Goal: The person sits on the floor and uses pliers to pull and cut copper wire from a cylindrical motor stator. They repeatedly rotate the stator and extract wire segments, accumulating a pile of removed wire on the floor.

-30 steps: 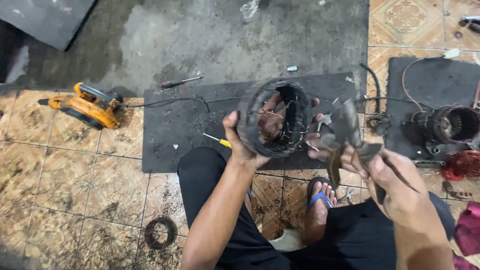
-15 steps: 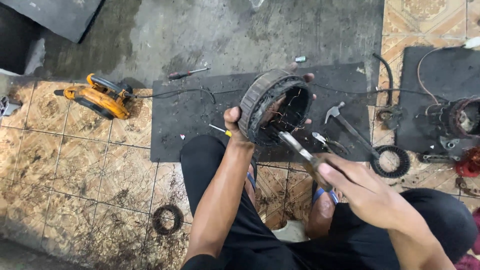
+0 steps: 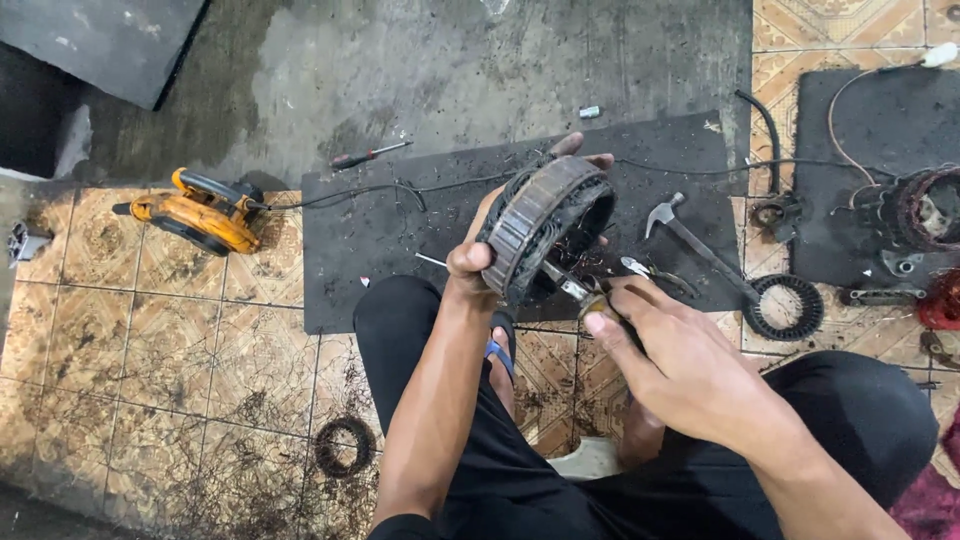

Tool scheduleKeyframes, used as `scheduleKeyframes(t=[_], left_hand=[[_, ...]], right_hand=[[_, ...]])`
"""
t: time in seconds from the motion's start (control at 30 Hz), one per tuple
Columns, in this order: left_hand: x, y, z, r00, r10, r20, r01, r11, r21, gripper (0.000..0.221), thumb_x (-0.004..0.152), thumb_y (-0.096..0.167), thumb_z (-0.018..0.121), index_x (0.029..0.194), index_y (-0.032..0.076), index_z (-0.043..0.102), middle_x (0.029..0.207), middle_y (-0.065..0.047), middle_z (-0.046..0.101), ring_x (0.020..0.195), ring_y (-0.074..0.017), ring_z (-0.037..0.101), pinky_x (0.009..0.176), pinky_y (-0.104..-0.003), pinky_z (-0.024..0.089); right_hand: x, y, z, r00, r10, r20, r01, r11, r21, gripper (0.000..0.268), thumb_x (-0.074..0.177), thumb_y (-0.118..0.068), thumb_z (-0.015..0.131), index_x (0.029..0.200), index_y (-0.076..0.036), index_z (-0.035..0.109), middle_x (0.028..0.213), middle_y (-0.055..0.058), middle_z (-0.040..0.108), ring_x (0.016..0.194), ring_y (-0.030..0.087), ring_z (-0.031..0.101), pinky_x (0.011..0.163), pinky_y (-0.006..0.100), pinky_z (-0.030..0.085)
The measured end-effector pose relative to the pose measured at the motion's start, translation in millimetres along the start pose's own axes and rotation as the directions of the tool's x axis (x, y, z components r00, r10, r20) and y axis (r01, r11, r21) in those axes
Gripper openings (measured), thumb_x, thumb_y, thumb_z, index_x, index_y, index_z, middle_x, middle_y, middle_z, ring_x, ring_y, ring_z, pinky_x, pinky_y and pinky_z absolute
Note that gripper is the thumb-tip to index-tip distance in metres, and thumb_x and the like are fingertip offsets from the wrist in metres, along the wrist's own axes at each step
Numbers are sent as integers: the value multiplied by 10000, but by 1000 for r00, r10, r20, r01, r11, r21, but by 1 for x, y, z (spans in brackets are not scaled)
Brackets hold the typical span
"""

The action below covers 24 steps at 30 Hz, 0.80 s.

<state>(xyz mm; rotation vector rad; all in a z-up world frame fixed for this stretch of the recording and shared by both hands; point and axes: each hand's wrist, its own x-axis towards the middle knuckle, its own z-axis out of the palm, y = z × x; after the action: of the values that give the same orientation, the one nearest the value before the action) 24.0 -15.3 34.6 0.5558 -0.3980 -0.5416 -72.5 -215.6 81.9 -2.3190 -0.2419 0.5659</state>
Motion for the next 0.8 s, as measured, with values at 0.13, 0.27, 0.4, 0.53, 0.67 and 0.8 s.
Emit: scheduleKeyframes(t=[0.13,0.27,0.4,0.53,0.67,0.8], left_hand=[[1,-1,-7,1000,6,-3,-6,998,-61,1348,649,418,940,1648,-64,173,1627,-306,351,1434,-378,487,1154,-524,493],[3,0,-25,999,35,42,-26,982,-189,1345,660,415,901,1670,-19,127,1650,-323,286,1430,-414,463,1136,-599,476],[2,2,-44,990,137,41,-125,968,-217,1237,687,524,849,1640,8,251,1629,-334,327,1467,-471,411,1133,-730,447],[-1,8,-47,948,303,97,-282,942,-184,1026,847,591,703,1610,-10,374,1623,-286,401,1534,-474,352,1293,-622,322],[1,8,-28,974,210,82,-165,913,-373,1264,730,373,866,1709,65,128,1637,-303,322,1500,-521,354,1171,-672,436],[1,5,-21,969,242,57,-212,925,-314,1281,729,398,861,1701,53,101,1639,-311,292,1488,-545,343,1134,-701,448]], right_hand=[[-6,11,-8,1000,14,-2,-14,988,152,430,1039,-439,377,973,-99,631,900,50,678,825,231,644,792,390,487],[-16,33,-20,998,-39,54,4,844,536,618,1020,-447,382,892,-42,830,732,63,795,636,157,683,610,291,538],[-36,99,-21,993,-102,-52,64,117,991,401,985,-268,569,740,48,590,451,116,491,372,486,670,324,535,554],[-40,98,-41,993,-116,-34,44,89,995,483,1107,-438,479,1015,33,527,964,317,656,744,368,665,509,475,584],[-36,111,-56,966,-230,-115,78,-163,984,391,1137,-390,554,858,-116,556,1060,186,548,810,258,549,587,408,564],[-41,129,-49,975,-198,-101,77,-123,989,452,1158,-447,502,856,-121,579,1076,206,530,863,310,533,626,484,537]])
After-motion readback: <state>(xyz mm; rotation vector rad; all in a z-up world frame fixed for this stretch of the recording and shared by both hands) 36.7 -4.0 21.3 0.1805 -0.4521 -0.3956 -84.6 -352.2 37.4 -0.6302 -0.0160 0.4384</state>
